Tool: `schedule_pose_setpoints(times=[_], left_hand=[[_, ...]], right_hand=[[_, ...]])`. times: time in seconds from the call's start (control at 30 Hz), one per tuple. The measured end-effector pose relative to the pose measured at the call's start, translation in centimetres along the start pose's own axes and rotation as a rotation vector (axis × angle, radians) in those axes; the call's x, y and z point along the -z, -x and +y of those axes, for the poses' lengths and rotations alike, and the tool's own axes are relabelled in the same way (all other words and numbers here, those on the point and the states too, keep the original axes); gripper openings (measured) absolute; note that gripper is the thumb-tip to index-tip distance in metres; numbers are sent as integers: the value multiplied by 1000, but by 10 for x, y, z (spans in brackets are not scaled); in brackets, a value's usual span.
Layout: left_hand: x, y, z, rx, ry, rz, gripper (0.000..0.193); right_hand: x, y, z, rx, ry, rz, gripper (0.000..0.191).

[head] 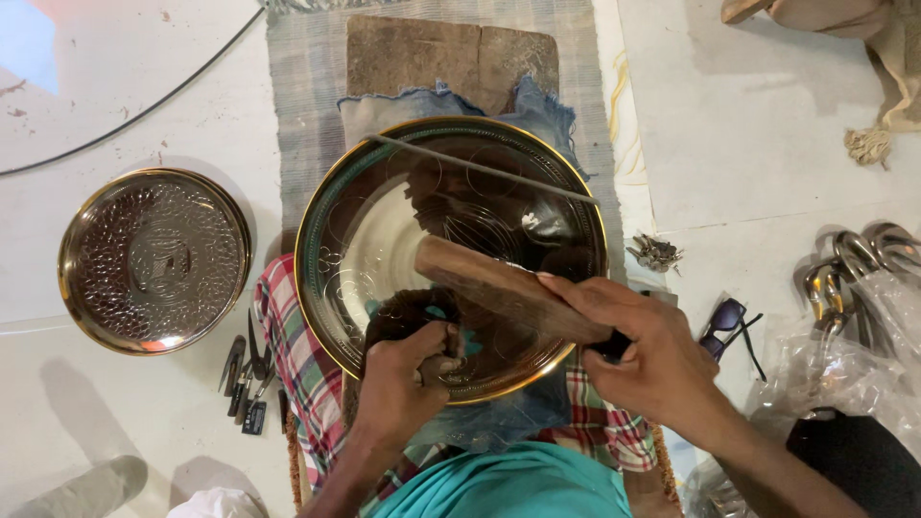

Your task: The person uses a wooden mallet to strike a chisel held against a large, round, gold-rimmed metal plate. They repeatedly tap the chisel to create or deepen circular patterns on the plate's surface. The person adjusts the chisel's position frequently to work on different areas of the design.

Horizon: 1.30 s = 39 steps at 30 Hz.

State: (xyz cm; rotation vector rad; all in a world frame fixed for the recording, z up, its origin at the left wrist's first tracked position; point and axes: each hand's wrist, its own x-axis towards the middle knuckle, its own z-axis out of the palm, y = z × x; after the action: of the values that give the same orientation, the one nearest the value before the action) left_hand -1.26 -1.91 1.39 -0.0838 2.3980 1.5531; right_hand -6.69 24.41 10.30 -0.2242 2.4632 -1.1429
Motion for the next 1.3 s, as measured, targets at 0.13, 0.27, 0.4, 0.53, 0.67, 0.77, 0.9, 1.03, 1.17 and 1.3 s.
schedule_pose_setpoints(times=[0.13, 0.27, 0.4, 0.53, 0.67, 0.77, 0.9, 1.03, 1.17, 1.3], left_hand=[[7, -10, 7, -110, -85, -67, 38], [13, -20, 17, -50, -127, -209, 43], [17, -30, 19, -43, -310, -367, 39], [14, -40, 14, -226, -188, -404, 47], [14, -42, 11, -329, -129, -473, 36], [16, -46, 12, -364, -144, -537, 30], [15, -54, 17, -472, -292, -592, 31], [15, -59, 18, -496, -305, -673, 37], [15, -50, 11, -546, -231, -408, 44], [-2, -13, 1, -341, 299, 308, 33]], right_hand=[[-3, 17, 27, -54, 201, -93, 89], [-19, 41, 53, -43, -13, 18, 82], [-35, 65, 73, -184, -217, 66, 86], [-50, 83, 86, -29, -242, 180, 82], [-79, 101, 97, -49, -339, 319, 77], [-100, 117, 105, -113, -392, 454, 76], [-124, 136, 122, -94, -84, 452, 80], [-141, 151, 144, -173, -257, 541, 76], [-147, 155, 163, -200, -269, 322, 75], [-158, 148, 153, -93, -293, 589, 76]])
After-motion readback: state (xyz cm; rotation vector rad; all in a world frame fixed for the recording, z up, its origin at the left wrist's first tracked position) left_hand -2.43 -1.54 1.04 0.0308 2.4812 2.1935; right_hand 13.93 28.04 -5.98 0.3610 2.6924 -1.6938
